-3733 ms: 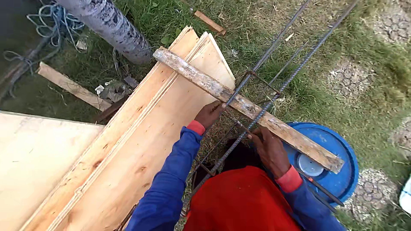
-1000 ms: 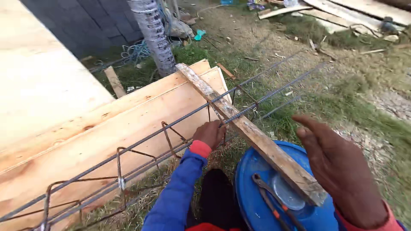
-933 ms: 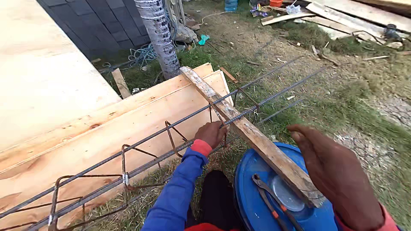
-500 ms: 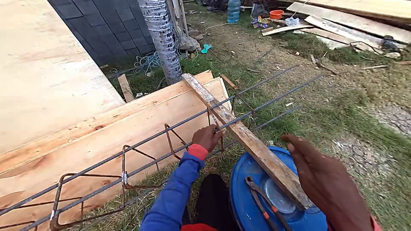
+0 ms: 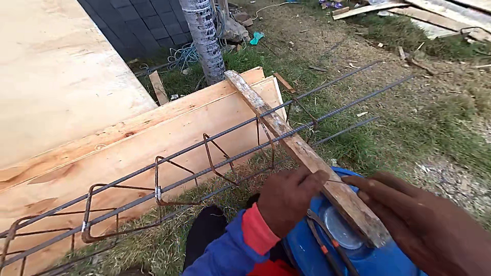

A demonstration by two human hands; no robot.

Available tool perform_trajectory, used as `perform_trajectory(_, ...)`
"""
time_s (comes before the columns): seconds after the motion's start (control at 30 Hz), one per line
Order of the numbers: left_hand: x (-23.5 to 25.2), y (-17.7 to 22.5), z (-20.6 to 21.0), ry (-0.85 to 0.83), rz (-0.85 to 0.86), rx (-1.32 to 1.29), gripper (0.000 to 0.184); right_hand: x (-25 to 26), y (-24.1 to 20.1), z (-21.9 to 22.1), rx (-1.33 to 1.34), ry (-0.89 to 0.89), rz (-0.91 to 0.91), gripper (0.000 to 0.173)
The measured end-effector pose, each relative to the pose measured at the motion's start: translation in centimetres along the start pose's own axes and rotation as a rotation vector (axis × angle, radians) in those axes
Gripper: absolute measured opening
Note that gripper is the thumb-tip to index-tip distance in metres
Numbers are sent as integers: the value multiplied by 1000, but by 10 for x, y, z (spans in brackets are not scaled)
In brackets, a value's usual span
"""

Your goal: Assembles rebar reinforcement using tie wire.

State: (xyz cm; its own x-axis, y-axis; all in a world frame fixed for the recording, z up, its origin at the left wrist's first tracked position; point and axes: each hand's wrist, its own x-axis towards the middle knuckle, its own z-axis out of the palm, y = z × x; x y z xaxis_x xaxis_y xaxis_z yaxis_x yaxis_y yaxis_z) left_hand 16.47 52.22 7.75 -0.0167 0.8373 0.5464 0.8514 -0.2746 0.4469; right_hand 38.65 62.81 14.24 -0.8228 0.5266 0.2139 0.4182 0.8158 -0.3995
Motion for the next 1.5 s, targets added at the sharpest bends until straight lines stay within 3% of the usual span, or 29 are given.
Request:
perform_trajectory(0.07, 1, 2, 1, -62, -1, -2, 27, 2, 1, 4, -135, 11, -79, 39)
perform_trajectory(0.17, 0, 0, 6, -112, 64, 56, 28, 2, -2, 12, -287, -5, -140, 30)
perform_trajectory(0.23, 0, -5, 6, -158, 94, 82, 26, 2, 3, 19, -318, -48, -116, 30)
perform_trajectory(0.3, 2, -16, 0, -161, 8, 82, 29, 1, 7, 24, -269, -75, -22, 33)
perform_trajectory(0.47, 36, -111, -21, -186, -140, 230, 39, 14, 19, 48, -90, -15, 199, 36)
perform_trajectory(0.6, 40, -167, -10, -344, -128, 255, 33, 38, -2, 71, -52, -221, 435, 31)
perform_trajectory(0.73, 29, -173, -8, -332, -148, 193, 31, 60, -18, 91, -41, -375, 612, 32)
perform_trajectory(0.87, 19, -176, -12, -287, -139, 162, 29, 72, -21, 99, -9, -410, 730, 30)
perform_trajectory(1.03, 4, -187, -13, -259, -215, 113, 38, 77, -17, 117, 102, -374, 725, 30)
perform_trajectory(1.23, 12, -184, -8, -250, -222, 53, 36, 89, -16, 131, 260, -391, 775, 32)
perform_trajectory(1.4, 12, -185, -10, -157, -317, 57, 48, 93, -12, 142, 515, -446, 824, 34)
perform_trajectory(1.5, 25, -184, -15, -124, -349, 81, 43, 100, -11, 147, 552, -466, 845, 33)
